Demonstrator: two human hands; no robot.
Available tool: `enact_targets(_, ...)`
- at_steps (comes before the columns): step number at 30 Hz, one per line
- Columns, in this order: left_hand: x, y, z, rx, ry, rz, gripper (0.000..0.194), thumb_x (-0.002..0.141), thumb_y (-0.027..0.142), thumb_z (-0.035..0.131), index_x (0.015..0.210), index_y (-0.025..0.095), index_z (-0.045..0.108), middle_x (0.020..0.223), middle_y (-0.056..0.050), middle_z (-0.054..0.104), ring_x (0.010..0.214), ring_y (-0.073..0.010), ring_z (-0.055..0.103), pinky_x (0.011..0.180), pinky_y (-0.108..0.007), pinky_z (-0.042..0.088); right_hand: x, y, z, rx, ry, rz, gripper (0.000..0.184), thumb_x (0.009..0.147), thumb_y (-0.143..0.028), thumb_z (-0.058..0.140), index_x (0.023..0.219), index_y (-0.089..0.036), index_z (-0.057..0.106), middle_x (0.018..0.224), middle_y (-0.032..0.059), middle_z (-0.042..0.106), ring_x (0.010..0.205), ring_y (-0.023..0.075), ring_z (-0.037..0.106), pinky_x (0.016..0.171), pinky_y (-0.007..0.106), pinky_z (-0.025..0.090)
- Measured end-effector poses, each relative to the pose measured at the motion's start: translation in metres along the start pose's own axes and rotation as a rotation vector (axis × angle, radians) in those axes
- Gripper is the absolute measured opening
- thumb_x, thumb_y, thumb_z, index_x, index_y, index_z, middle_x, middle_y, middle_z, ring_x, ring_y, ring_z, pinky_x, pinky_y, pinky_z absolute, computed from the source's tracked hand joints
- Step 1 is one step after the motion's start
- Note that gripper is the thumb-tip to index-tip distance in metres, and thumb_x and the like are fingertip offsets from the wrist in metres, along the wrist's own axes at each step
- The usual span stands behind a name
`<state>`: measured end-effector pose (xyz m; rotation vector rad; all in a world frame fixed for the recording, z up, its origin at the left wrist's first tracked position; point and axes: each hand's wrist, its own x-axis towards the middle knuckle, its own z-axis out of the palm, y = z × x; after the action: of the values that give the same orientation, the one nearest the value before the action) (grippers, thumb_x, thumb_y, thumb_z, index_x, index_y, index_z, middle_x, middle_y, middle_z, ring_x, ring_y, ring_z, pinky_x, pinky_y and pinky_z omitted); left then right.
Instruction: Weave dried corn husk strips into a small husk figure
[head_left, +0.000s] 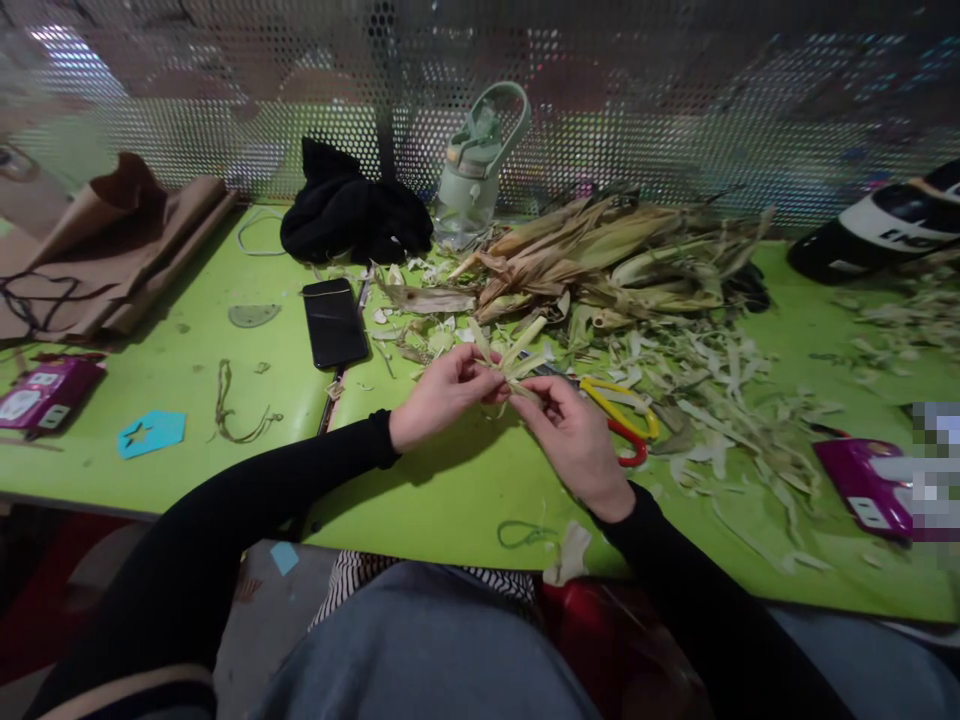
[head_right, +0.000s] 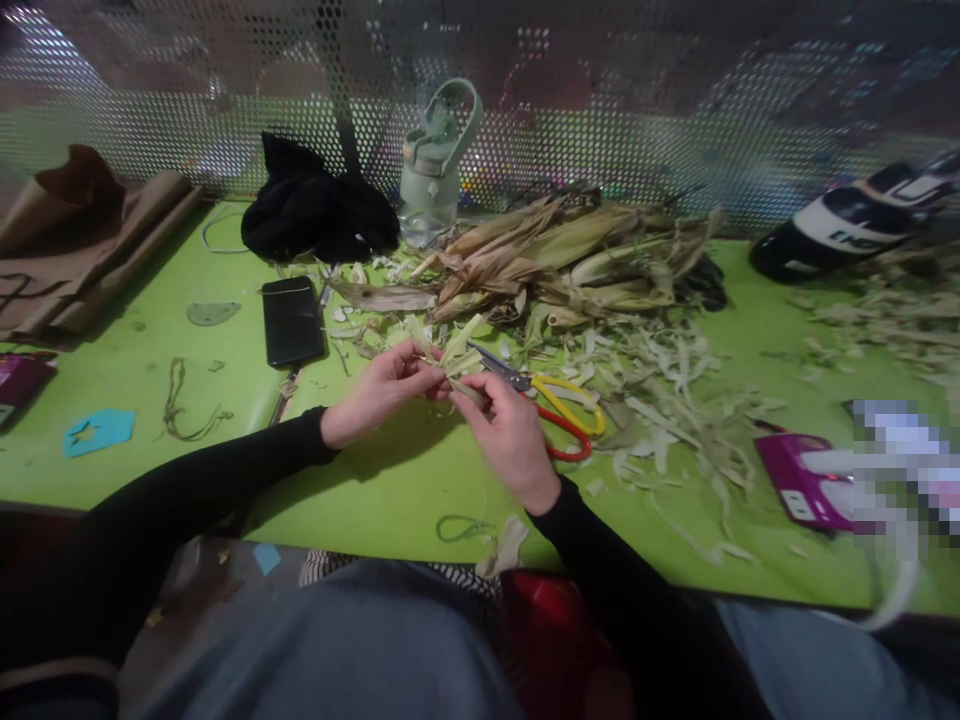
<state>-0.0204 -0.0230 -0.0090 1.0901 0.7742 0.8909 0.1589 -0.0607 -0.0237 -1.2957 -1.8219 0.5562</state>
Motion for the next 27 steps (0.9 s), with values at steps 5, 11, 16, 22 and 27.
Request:
enact_targets(5, 0.004, -0.004, -0.003, 0.135, 0.041, -0.017, 0.008, 0.09, 0.011, 0.06, 0.094, 0.013, 0.053, 0.064, 0.005, 0.062, 0.061, -0.0067, 0.06, 0.065, -0.022, 0.047, -0.002, -0.006, -0.002, -0.477, 0.068, -0.445, 0.007, 0.096, -0.02, 0.059, 0.097, -0.017, 0.065, 0.085, 0.0083, 0.071, 0.081, 0.0211, 0.063, 0.074, 0.034, 0.05)
enact_targets(11, 0.005, -0.016, -0.008, 0.237, -0.065, 0.003, 0.008, 0.089, 0.016, 0.061, 0.096, 0.013, 0.057, 0.07, 0.003, 0.063, 0.064, -0.0082, 0.06, 0.065, -0.023, 0.046, 0.0, -0.006, -0.003, -0.581, 0.132, -0.579, 0.002, 0.093, -0.02, 0.065, 0.095, -0.021, 0.066, 0.097, 0.0067, 0.074, 0.091, 0.0229, 0.06, 0.082, 0.037, 0.044)
enact_targets(16, 0.001, -0.016, -0.006, 0.119, -0.198, -0.017, 0.007, 0.09, 0.018, 0.061, 0.092, 0.012, 0.057, 0.078, 0.0, 0.065, 0.069, -0.0074, 0.06, 0.07, -0.025, 0.047, 0.002, -0.003, -0.002, -0.478, 0.142, -0.428, 0.009, 0.098, -0.026, 0.058, 0.091, -0.021, 0.062, 0.083, 0.0032, 0.071, 0.079, 0.0205, 0.059, 0.074, 0.036, 0.04)
enact_targets(22, -0.003, -0.014, -0.004, 0.09, -0.197, -0.025, 0.021, 0.084, 0.021, 0.072, 0.093, 0.012, 0.055, 0.077, 0.0, 0.065, 0.067, -0.0071, 0.06, 0.07, -0.025, 0.046, 0.0, 0.0, 0.002, -0.331, 0.231, -0.278, 0.011, 0.096, -0.032, 0.06, 0.099, -0.022, 0.057, 0.085, 0.0045, 0.069, 0.078, 0.0209, 0.062, 0.072, 0.035, 0.047)
enact_targets(27, -0.003, -0.016, -0.001, -0.024, -0.129, 0.029, 0.029, 0.084, 0.031, 0.074, 0.097, 0.013, 0.055, 0.074, 0.001, 0.066, 0.065, -0.0079, 0.06, 0.067, -0.025, 0.048, -0.001, -0.001, 0.003, -0.059, 0.192, -0.047, 0.027, 0.091, -0.04, 0.066, 0.107, -0.023, 0.052, 0.092, 0.0052, 0.07, 0.08, 0.0203, 0.067, 0.069, 0.035, 0.054)
